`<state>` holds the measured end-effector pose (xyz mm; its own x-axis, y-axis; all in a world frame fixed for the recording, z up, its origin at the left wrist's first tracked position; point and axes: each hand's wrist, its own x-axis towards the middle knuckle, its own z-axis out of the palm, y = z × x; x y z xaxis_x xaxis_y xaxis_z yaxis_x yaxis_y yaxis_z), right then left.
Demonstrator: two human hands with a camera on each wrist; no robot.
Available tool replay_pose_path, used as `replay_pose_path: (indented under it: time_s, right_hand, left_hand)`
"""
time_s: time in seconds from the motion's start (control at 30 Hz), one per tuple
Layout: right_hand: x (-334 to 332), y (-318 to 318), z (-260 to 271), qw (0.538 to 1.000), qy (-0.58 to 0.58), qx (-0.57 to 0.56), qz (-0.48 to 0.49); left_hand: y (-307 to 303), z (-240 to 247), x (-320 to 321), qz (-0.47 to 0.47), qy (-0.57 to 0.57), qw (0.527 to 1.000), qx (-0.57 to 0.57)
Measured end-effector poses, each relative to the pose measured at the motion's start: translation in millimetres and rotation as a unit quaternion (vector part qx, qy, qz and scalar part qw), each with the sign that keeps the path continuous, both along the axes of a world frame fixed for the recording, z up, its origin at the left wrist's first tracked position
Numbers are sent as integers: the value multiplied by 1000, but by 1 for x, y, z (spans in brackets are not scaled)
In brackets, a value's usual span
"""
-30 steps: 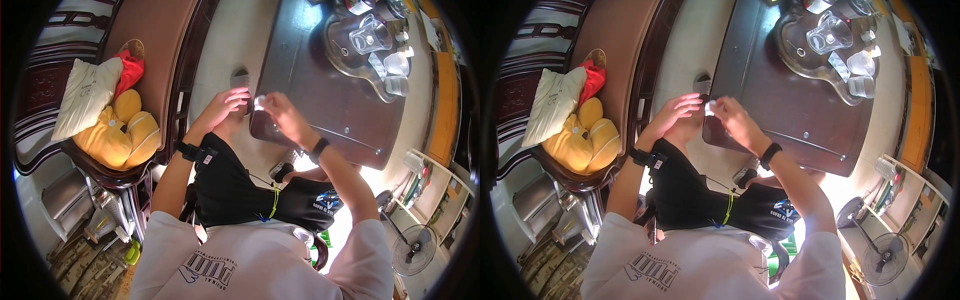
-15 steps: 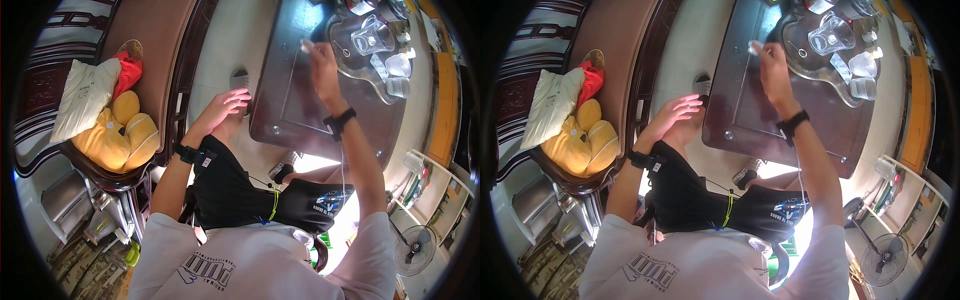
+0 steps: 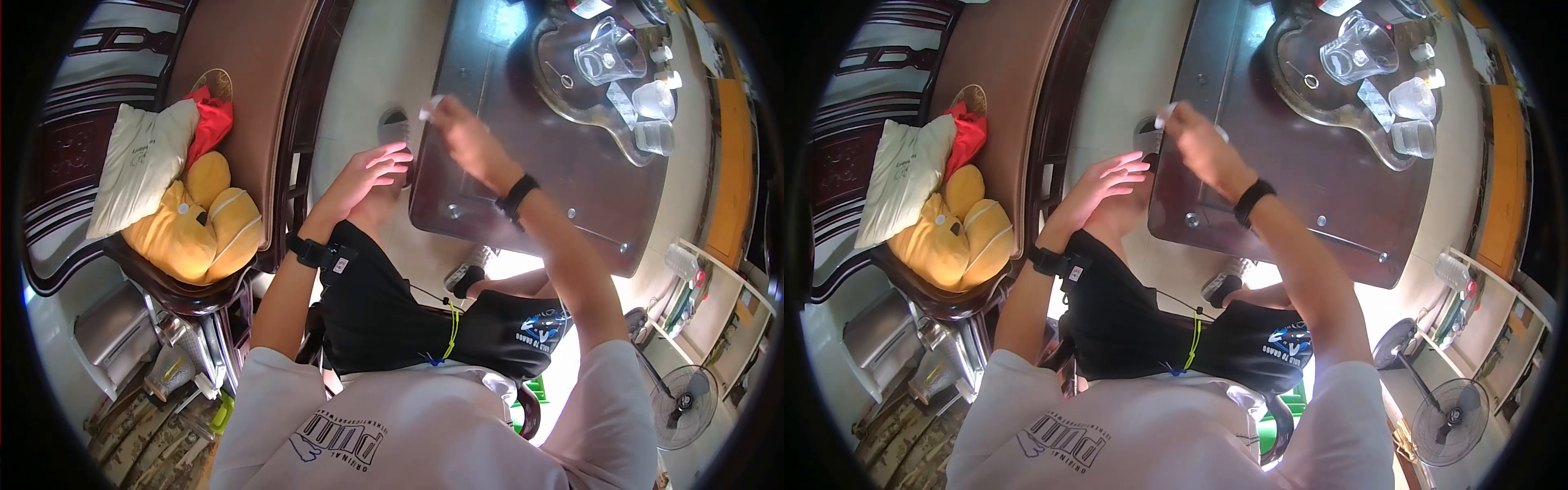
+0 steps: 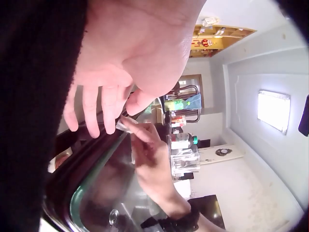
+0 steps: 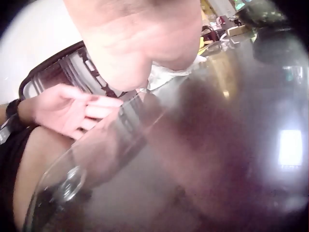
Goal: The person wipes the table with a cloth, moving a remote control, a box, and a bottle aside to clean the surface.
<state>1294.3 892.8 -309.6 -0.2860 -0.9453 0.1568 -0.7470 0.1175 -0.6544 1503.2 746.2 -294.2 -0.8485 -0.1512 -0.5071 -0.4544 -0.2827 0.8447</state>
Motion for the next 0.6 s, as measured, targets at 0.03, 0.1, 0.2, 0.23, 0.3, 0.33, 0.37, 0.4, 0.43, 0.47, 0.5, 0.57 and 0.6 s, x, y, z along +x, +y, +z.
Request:
replay_pose_path:
  time_s: [0.03,0.1,0.2,0.23,0.3,0.33,0.37,0.4,0.43,0.47,0.5,0.57,0.6]
  right_hand:
    - [12,4,0,998,21,-16,54]
    - [36,17,2,997,14,-3,72]
    - [59,43,8,993,17,22,119]
    - [67,52,10,988,25,33,147]
    - [80,72,14,983,42,47,174]
    - [83,80,17,975,57,60,204]
    - [82,90,21,962,29,107,250]
    - [79,98,21,963,31,107,247]
    - [76,105,18,962,60,71,256]
    - [72,111,16,960,88,35,265]
    - [60,109,25,982,-63,67,165]
    - [25,104,15,983,-177,53,7]
    - [-2,94,12,988,-101,76,-85]
  left_hand:
    - [1,0,0,5,-2,1000,3]
    - [3,-1,1,10,-3,1000,2]
    - [2,-3,1,-6,-12,1000,-5]
    - [2,-5,3,-27,-22,999,-12]
    - [0,-14,7,-73,-33,996,-40]
    - [1,-10,4,-116,-46,990,-69]
    - [5,-6,3,-104,-33,988,-112]
    - [6,-6,3,-106,-31,987,-113]
    - [6,-6,2,-57,-27,994,-87]
    - [6,-7,2,-7,-25,998,-60]
    - [5,-6,2,-7,-24,998,-60]
    - [3,-3,1,6,-21,999,-26]
    - [4,0,1,6,-23,999,-25]
